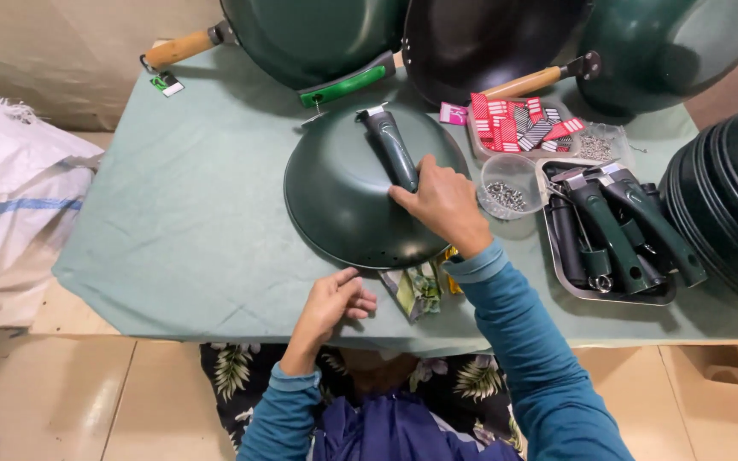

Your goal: Attaching a handle to a wok using a screwdriver and screws on a workspace table.

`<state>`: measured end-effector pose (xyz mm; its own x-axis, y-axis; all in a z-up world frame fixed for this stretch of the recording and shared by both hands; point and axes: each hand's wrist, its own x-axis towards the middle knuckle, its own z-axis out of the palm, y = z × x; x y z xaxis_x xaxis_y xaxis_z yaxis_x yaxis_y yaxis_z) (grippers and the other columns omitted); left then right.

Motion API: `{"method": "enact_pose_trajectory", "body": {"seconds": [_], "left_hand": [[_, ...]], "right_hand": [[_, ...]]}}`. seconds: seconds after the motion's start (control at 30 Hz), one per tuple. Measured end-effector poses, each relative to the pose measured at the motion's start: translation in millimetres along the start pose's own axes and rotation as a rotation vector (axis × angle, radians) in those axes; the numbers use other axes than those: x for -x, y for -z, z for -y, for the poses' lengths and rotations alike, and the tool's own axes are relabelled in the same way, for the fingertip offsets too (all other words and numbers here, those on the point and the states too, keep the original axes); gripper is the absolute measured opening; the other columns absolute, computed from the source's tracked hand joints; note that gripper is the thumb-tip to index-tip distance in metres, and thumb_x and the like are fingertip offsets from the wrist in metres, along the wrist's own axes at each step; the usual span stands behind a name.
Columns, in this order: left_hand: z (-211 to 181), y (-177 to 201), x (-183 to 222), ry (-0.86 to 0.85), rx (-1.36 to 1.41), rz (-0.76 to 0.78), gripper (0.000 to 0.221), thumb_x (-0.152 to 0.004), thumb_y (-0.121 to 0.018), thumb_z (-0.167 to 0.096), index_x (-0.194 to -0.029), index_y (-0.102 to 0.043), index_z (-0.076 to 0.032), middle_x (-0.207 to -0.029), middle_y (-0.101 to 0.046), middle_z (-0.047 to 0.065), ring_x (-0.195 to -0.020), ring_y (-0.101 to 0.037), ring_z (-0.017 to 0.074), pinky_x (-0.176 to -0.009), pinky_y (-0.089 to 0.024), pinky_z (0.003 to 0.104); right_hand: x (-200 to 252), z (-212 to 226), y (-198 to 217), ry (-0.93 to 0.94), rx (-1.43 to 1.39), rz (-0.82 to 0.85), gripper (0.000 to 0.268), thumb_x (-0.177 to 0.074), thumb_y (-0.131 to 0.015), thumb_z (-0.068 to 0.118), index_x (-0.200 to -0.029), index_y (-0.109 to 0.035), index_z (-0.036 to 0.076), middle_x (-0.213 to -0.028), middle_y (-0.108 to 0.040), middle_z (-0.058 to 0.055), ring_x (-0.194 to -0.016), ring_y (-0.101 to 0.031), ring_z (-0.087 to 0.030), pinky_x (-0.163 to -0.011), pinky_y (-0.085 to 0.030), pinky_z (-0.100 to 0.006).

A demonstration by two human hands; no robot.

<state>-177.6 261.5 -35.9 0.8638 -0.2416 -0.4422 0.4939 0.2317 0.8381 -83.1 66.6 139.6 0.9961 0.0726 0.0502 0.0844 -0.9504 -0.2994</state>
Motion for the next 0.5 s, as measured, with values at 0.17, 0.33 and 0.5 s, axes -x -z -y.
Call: {"method": "enact_pose_trajectory", "body": {"seconds": [0.17,0.33,0.5], "left_hand": [[8,-10,-5,-0.104,0.235,0.024,0.048,-0.099,-0.062,-0.017,-0.134,-0.046,0.011,-0.115,-0.070,0.034,-0.099,-0.076,0.0338,-0.082,-0.065,0.035],[22,-9,-22,-0.191,0.365,0.003,0.032,-0.100,-0.064,-0.011,-0.123,-0.049,0.005,-0.115,-0.070,0.027,-0.102,-0.074,0.0340,-0.085,-0.065,0.037],[28,-14,-36,-0.246,0.446,0.074,0.025,-0.103,-0.061,-0.014,-0.121,-0.052,0.000,-0.112,-0.072,0.028,-0.100,-0.075,0.0350,-0.082,-0.065,0.032]], "right_hand": [[-3,-29,-17,-0.114,-0.204,0.029,0.062,-0.093,-0.056,0.065,-0.102,-0.065,0.005,-0.088,-0.069,-0.024,-0.093,-0.069,-0.047,-0.082,-0.054,-0.056],[65,-37,-13,-0.306,-1.138,-0.002,0.040,-0.086,-0.072,0.050,-0.093,-0.066,0.012,-0.067,-0.053,-0.005,-0.056,-0.054,-0.018,-0.039,-0.048,-0.031],[136,-76,-70,-0.015,-2.111,0.373,0.046,-0.098,-0.046,0.046,-0.119,-0.046,0.005,-0.058,-0.029,0.000,-0.057,-0.030,-0.012,-0.042,-0.031,-0.023]]}}
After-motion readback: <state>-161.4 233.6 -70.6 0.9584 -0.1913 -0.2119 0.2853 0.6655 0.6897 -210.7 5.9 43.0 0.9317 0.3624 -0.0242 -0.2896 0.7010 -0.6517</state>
